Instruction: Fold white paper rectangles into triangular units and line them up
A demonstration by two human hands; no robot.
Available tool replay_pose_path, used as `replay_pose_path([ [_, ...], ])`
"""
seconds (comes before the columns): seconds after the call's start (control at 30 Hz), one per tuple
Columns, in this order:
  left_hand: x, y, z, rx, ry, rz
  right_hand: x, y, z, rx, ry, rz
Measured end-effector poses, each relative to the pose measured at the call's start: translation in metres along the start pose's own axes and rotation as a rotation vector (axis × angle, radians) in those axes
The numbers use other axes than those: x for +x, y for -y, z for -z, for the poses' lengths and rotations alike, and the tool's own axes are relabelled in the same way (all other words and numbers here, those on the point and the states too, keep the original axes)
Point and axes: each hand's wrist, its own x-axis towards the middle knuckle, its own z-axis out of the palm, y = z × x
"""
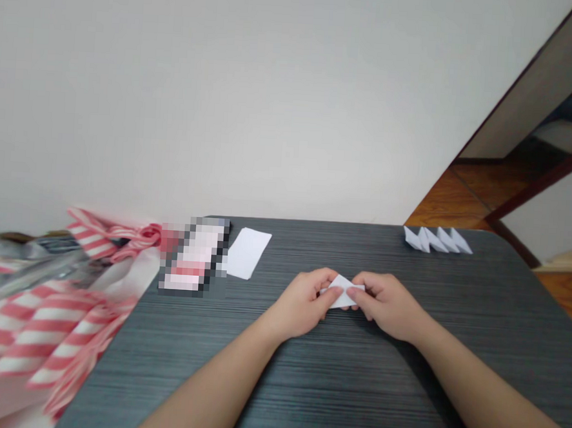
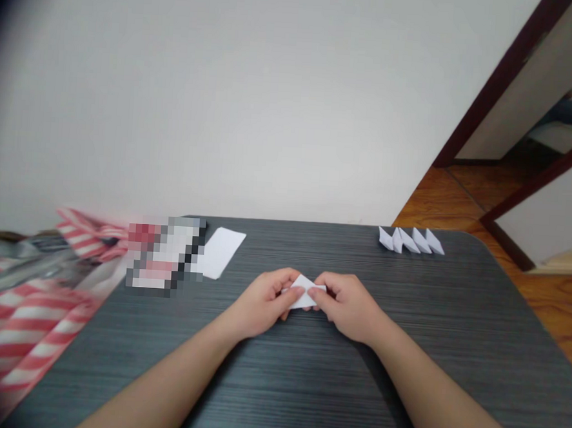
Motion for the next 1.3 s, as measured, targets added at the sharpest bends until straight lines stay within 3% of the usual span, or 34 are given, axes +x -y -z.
replay_pose_path([
  [0.47, -0.0040, -0.0034, 0.0030, 0.098, 0.066, -0.030, -0.0007, 0.0033, -0.0026, 0.010, 0.058, 0.010],
  [0.93, -0.0029, -0.0047, 0.0043, 0.095, 0.018, 0.007, 0.0002, 0.0022, -0.0022, 0.032, 0.042, 0.005],
  [1.3, -0.0014, -0.0032, 0.0012, -0.046, -0.044, 0.089, 0.0009, 0.0001, 0.0000, 0.100, 0.041, -0.040],
])
